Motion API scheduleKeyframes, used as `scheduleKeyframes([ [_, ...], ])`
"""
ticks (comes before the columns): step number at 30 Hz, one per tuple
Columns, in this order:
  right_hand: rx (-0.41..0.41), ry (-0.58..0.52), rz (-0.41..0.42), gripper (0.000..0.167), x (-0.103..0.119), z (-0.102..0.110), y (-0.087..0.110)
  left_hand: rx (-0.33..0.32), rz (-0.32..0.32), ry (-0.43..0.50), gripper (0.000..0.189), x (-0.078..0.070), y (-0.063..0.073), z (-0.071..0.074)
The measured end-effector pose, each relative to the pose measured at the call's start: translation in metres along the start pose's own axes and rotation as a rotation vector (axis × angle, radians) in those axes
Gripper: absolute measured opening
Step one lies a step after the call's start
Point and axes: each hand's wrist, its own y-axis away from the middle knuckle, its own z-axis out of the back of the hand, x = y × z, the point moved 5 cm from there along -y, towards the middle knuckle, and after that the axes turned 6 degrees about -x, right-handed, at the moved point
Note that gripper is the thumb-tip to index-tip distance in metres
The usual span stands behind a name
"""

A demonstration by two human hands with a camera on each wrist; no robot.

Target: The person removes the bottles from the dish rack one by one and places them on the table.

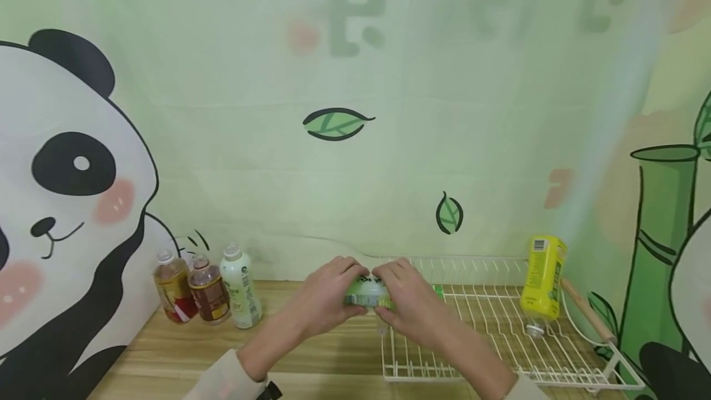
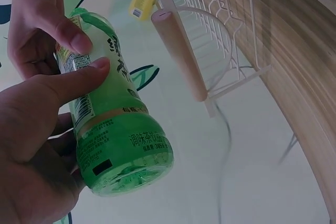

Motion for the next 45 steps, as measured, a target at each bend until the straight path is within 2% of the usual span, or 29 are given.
scheduleKeyframes([
  [4, -0.013, 0.019, 0.017, 0.063, 0.001, 0.001, 0.0, -0.024, -0.013, -0.011, 0.06, 0.0, 0.001, 0.003],
  [8, -0.039, 0.023, 0.015, 0.076, -0.001, 0.008, 0.003, -0.015, 0.026, -0.006, 0.061, 0.009, 0.006, 0.003],
  [13, -0.113, 0.011, 0.019, 0.081, -0.012, 0.023, 0.014, -0.037, 0.161, 0.042, 0.062, 0.036, 0.023, -0.004],
  [17, -0.164, -0.005, -0.014, 0.079, -0.03, 0.036, 0.028, -0.094, 0.313, 0.172, 0.061, 0.065, 0.043, -0.011],
  [20, -0.177, -0.025, -0.103, 0.079, -0.051, 0.047, 0.042, -0.131, 0.444, 0.301, 0.061, 0.084, 0.058, -0.018],
  [23, -0.184, -0.031, -0.217, 0.076, -0.074, 0.059, 0.058, -0.176, 0.543, 0.407, 0.06, 0.1, 0.071, -0.026],
  [29, -0.269, -0.011, -0.409, 0.073, -0.126, 0.079, 0.088, -0.294, 0.677, 0.574, 0.061, 0.12, 0.097, -0.043],
  [32, -0.289, 0.005, -0.526, 0.073, -0.152, 0.082, 0.103, -0.322, 0.739, 0.583, 0.065, 0.125, 0.11, -0.05],
  [36, -0.261, 0.036, -0.663, 0.081, -0.18, 0.081, 0.123, -0.327, 0.817, 0.577, 0.069, 0.127, 0.122, -0.059],
  [41, -0.23, 0.064, -0.814, 0.087, -0.207, 0.08, 0.147, -0.362, 0.896, 0.595, 0.066, 0.127, 0.132, -0.064],
  [45, -0.207, 0.088, -0.901, 0.088, -0.224, 0.079, 0.159, -0.394, 0.931, 0.585, 0.06, 0.13, 0.136, -0.067],
])
